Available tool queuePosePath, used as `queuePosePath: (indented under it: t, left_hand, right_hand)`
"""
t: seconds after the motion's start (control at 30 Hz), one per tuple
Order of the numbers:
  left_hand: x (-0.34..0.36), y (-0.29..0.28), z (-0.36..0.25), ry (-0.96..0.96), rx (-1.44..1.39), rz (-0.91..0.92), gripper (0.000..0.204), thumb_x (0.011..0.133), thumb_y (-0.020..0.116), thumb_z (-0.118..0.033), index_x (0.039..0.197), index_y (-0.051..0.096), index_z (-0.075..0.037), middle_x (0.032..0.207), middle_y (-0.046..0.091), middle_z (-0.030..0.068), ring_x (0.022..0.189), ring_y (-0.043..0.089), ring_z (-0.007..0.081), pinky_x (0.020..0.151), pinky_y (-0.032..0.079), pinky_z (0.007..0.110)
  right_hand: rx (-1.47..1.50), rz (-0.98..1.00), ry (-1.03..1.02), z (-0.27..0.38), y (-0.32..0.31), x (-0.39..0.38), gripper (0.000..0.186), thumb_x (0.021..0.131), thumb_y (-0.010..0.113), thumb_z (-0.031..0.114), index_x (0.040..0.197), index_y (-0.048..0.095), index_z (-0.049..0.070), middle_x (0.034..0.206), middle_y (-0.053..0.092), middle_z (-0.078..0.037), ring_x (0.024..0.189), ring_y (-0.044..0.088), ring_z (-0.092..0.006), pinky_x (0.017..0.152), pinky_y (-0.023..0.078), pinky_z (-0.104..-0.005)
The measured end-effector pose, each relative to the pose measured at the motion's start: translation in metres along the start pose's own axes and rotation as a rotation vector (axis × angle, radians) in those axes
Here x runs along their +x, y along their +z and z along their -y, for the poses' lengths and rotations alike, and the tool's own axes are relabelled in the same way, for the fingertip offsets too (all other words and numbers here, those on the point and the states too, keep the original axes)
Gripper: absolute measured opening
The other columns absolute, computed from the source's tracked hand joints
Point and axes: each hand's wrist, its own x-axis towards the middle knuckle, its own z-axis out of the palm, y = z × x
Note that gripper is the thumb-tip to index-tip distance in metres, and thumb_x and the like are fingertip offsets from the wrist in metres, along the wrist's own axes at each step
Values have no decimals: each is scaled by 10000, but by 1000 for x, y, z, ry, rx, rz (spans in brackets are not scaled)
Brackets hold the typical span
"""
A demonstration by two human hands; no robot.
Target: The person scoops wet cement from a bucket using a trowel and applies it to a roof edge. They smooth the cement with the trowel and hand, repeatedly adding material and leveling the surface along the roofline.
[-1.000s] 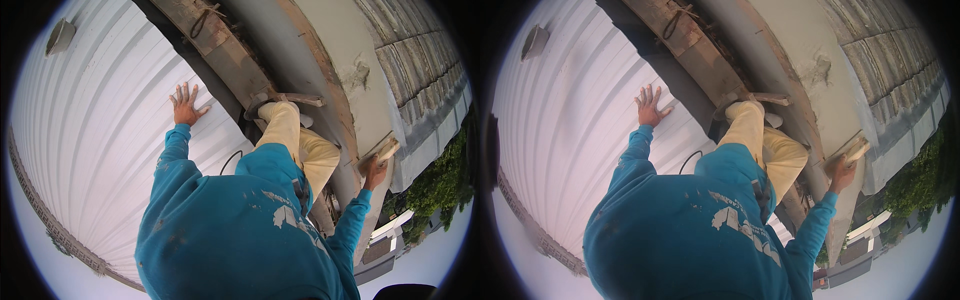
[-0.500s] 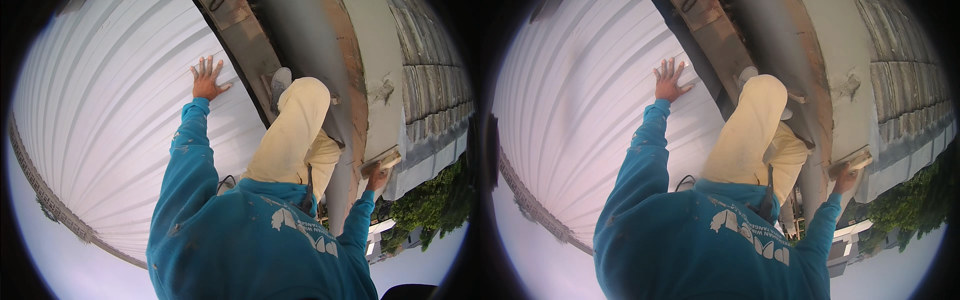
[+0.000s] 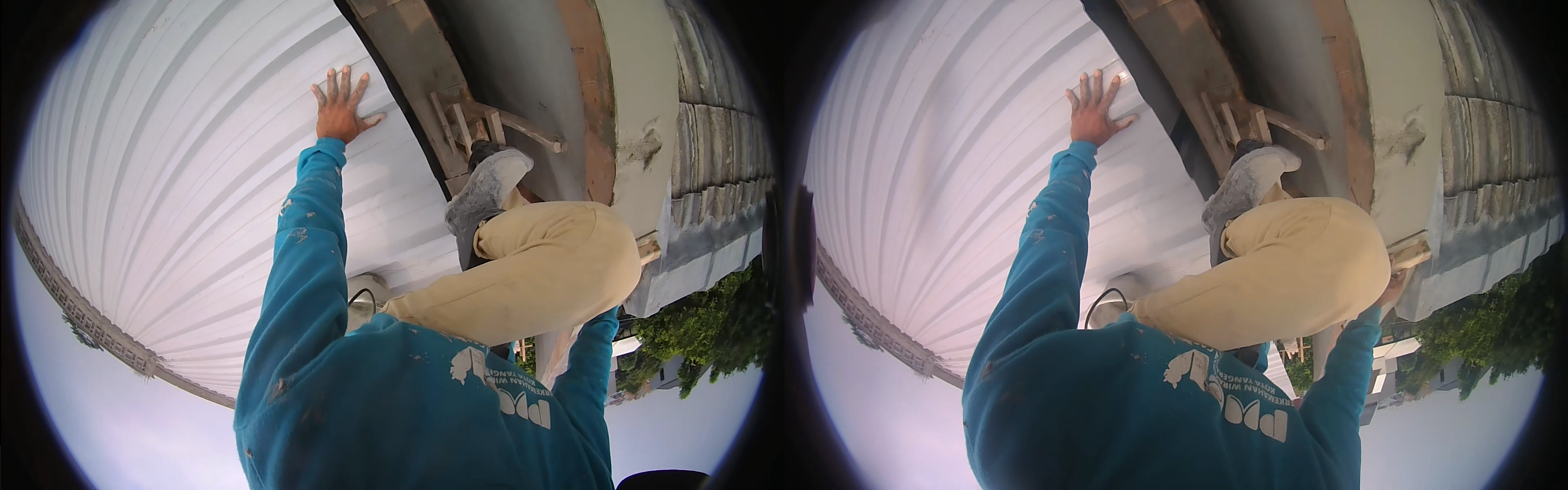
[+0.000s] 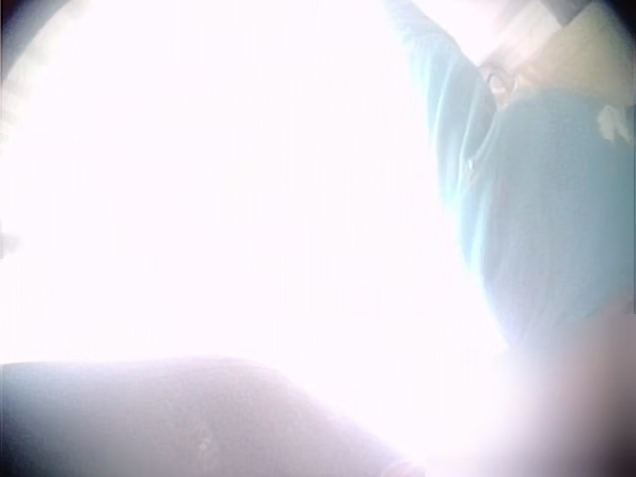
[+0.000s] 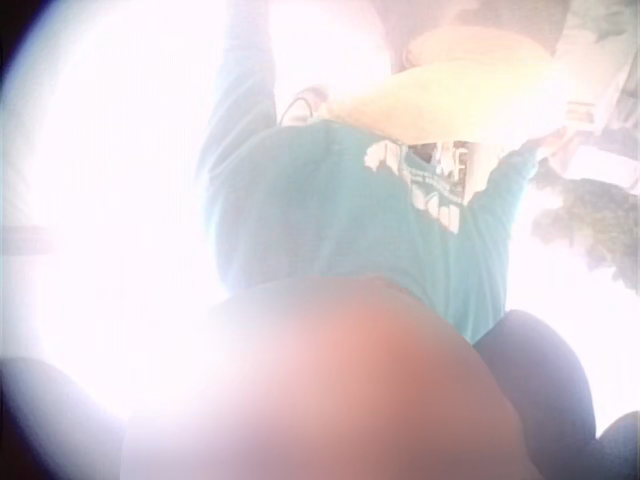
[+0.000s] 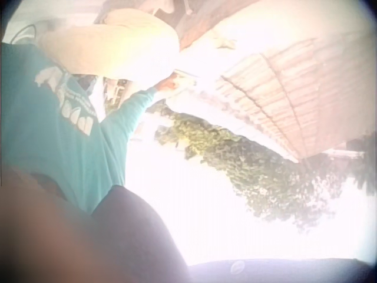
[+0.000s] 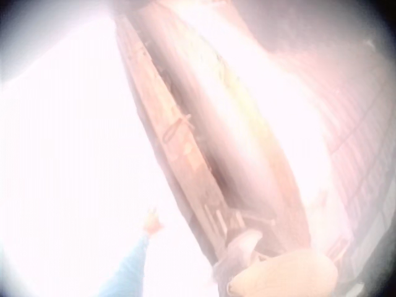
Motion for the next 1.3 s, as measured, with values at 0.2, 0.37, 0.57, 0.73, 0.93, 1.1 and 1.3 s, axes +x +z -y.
queuePosePath:
  t: [0.2,0.37,0.57,0.73,0.93,1.1,1.3]
  left_hand:
    - [-3,1,0,-6,-18,-34,977,705,648,-742,1518,289,-335,1606,183,99,1477,111,385,1121,111,689]
    - [0,6,2,-9,-52,-27,960,707,640,-746,1510,302,-344,1609,175,92,1484,80,372,1132,88,692]
    - [2,5,3,-7,-32,14,959,719,627,-751,1517,282,-345,1614,154,97,1484,76,376,1125,71,704]
    - [0,-3,3,-5,-38,83,974,728,617,-754,1529,247,-340,1622,108,98,1486,33,383,1123,45,705]
    - [-4,7,5,40,-111,-36,1000,728,666,-700,1537,247,-289,1617,114,125,1479,31,413,1094,69,723]
    - [-5,5,10,60,-146,-12,982,743,655,-688,1535,257,-266,1608,119,156,1473,12,429,1084,54,739]
    - [-7,0,11,74,-198,-8,968,764,647,-661,1538,254,-233,1605,112,173,1468,-1,446,1077,22,748]
  right_hand:
    - [-320,-48,-139,119,23,-48,796,832,675,521,1321,511,-86,1166,640,-263,1020,650,-360,865,521,-425]
    - [-417,-32,61,144,27,-57,808,834,696,498,1369,474,-66,1293,568,-259,1122,593,-366,933,483,-439]
    - [-556,-118,27,109,20,-38,815,836,681,529,1400,467,-19,1278,584,-254,1110,604,-357,918,488,-429]
    - [-477,-78,28,108,17,-39,796,829,705,509,1384,487,-17,1200,633,-230,1029,638,-320,866,500,-396]
    - [-559,-133,37,107,16,-34,865,812,677,595,1403,477,-5,1133,651,-226,964,643,-287,861,482,-413]
    - [-431,-83,31,80,8,-19,879,789,699,588,1405,476,1,1055,665,-206,912,642,-294,778,494,-418]
    - [-523,-138,-34,41,8,15,875,783,700,574,1404,473,0,1234,604,-259,1029,628,-359,861,493,-430]
